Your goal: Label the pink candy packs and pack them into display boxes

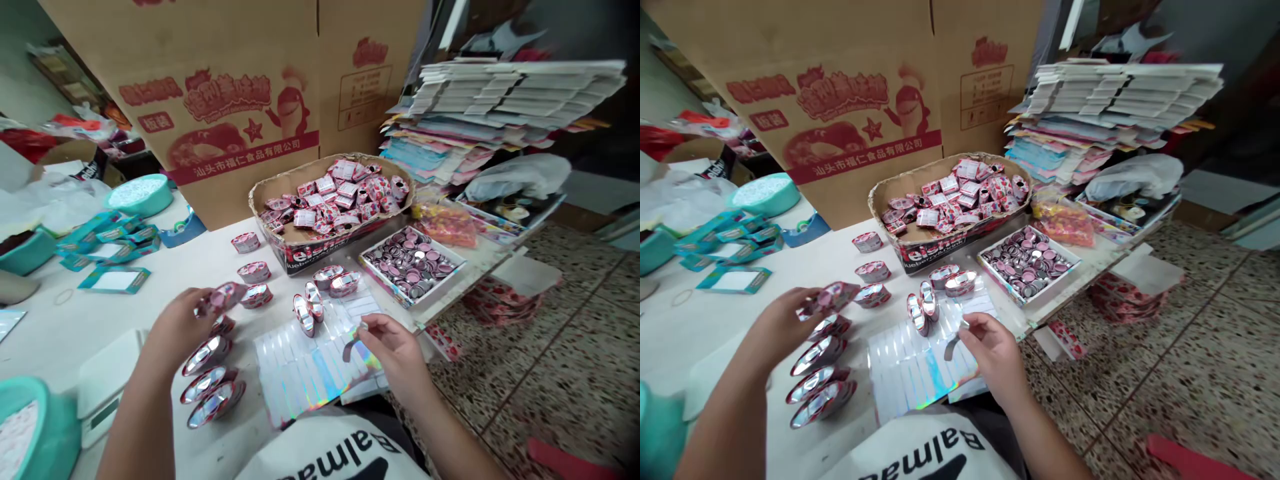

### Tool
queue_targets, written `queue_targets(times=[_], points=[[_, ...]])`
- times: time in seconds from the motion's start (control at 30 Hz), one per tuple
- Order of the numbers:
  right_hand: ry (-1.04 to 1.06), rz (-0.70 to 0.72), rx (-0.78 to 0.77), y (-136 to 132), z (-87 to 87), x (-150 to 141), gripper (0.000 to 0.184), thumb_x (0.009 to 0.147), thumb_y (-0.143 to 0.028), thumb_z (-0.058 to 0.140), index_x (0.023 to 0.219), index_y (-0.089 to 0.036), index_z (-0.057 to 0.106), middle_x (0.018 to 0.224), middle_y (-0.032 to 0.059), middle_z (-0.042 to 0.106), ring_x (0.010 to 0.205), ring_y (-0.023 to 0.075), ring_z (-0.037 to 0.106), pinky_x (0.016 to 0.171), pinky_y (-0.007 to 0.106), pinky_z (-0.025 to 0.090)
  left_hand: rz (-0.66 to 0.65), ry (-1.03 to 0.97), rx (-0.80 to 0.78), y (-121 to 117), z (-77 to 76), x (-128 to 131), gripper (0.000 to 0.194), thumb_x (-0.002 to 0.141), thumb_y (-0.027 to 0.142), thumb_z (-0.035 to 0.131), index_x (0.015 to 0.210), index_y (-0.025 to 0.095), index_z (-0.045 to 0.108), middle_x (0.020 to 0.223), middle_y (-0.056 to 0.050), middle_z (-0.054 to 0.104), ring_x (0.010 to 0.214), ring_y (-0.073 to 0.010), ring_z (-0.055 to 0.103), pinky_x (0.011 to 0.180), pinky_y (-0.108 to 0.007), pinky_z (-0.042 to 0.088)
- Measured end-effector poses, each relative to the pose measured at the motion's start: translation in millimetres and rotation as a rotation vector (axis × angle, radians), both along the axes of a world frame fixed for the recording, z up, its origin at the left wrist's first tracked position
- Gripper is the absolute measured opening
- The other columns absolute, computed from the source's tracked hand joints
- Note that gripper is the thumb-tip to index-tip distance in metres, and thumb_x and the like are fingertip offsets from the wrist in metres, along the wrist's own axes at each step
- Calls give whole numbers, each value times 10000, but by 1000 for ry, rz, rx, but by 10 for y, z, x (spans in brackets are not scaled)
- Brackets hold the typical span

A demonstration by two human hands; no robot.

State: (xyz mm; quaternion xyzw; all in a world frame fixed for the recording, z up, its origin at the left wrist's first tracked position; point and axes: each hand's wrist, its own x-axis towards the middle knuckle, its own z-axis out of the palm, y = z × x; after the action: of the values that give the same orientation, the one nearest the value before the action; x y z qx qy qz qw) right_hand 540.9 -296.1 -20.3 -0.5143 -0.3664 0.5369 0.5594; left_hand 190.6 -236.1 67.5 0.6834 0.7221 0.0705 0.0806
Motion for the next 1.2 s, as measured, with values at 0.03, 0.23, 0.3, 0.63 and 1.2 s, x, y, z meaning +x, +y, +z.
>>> queue_targets(times=[0.03, 0.23, 0.3, 0.63, 1.2], points=[[3, 18, -18, 14, -2, -36, 367, 713, -456, 801, 957, -213, 674, 741, 20, 654, 643, 179, 621, 592, 310, 524, -46, -43, -23, -89, -50, 92, 388, 781, 364, 549, 1121, 211, 656, 1086, -74, 676, 901, -226, 634, 769, -298, 465], [29, 186, 21, 82, 139, -375, 321, 708, -397, 799, 937, -192, 710, 791, 38, 687, 747, 184, 648, 715, 320, 539, -171, -88, -242, -257, -536, 536, 386, 768, 197, 542, 1137, 223, 655, 1146, -81, 664, 981, -255, 644, 804, -347, 489], [12, 238, 64, 85, 193, -474, 212, 720, -366, 782, 823, -196, 708, 793, 35, 685, 748, 174, 637, 713, 304, 533, -171, -148, -156, -323, -575, 559, 483, 773, 171, 539, 1254, 197, 583, 1262, -109, 609, 1094, -272, 611, 904, -385, 484], [140, 355, 11, 123, 260, -920, 203, 714, -381, 784, 767, -205, 700, 829, 35, 735, 778, 184, 680, 746, 320, 562, -71, -1348, -287, -867, -631, 816, 577, 824, 508, 675, 1306, 225, 534, 1358, -138, 571, 1212, -288, 582, 1026, -431, 482], [-257, 302, 76, 320, 154, -1269, 129, 710, -312, 718, 713, -183, 718, 826, 46, 703, 781, 183, 634, 701, 290, 497, 236, -1152, -128, -692, -578, 545, 427, 763, 513, 652, 1018, 173, 694, 959, -78, 737, 870, -243, 703, 821, -373, 556]])
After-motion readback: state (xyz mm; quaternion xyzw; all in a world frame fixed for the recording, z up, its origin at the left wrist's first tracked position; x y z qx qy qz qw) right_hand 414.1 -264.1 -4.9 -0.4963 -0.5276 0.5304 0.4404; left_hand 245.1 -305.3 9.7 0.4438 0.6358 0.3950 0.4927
